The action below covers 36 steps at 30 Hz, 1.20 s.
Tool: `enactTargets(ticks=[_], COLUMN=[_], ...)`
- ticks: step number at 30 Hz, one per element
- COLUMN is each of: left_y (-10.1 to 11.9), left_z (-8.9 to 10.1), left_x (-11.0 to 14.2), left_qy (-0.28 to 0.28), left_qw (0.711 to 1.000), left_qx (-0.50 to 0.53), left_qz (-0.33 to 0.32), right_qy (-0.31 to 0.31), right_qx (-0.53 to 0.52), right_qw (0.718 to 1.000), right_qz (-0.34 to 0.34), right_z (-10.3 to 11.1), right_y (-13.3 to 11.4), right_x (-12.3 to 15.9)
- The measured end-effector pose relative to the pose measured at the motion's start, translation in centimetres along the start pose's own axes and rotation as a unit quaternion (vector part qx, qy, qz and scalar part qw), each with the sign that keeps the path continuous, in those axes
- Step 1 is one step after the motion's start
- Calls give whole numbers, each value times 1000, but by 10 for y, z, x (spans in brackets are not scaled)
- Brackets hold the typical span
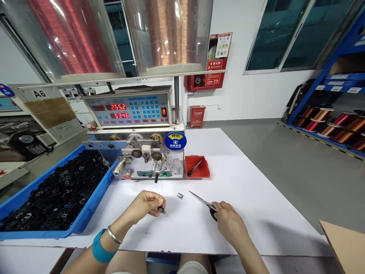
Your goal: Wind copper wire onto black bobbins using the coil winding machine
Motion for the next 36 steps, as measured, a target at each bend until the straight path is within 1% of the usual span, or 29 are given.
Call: enactTargets(ticks=[2,3,5,7,8,12,15,17,21,25,27,29,31,33,35,36], left_y=[2,3,5,5,6,2,0,3,8,4,-3,-15,-31,-47,-61,-65], left_z=[2,2,4,5,6,5,4,4,3,2,5,19,44,74,98,105], left_x=[2,3,5,5,5,4,4,5,8,10,11,13,15,20,28,31], left_qy=[-1,-2,-6,-6,-6,-10,-20,-29,-35,-36,-28,2,69,155,223,241], left_qw=[1000,1000,1000,1000,1000,1000,1000,999,999,999,999,1000,996,981,963,957], left_qx=[-4,-6,-10,-14,-15,-16,-18,-19,-25,-22,-12,10,46,96,134,143], left_qz=[1,0,-3,-6,-7,2,6,-3,-8,4,14,30,46,60,67,69], right_qy=[-61,-103,-189,-250,-267,-294,-313,-328,-350,-326,-302,-256,-173,-73,6,43], right_qx=[-92,-150,-254,-300,-306,-289,-275,-268,-264,-241,-243,-249,-221,-149,-73,-43], right_qw=[994,983,949,920,913,906,902,897,888,901,911,928,958,986,997,998], right_qz=[-18,-17,4,33,46,94,113,125,139,154,141,105,57,6,-26,-24], right_z=[1,1,3,10,14,25,27,26,25,29,28,24,21,18,13,12], right_y=[-3,-9,-28,-51,-63,-103,-121,-127,-132,-135,-129,-111,-77,-32,10,26], right_x=[2,5,13,21,23,20,13,9,5,4,4,1,-4,-7,-7,-6])
Point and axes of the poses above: each hand's wrist, its own x-axis away from the middle knuckle, its own z-axis out of the back of the hand, y = z × x, the point moved 10 cm from there along -x, towards the middle knuckle, and after that the axes turned 10 degrees about -z, right-handed, at the moved point
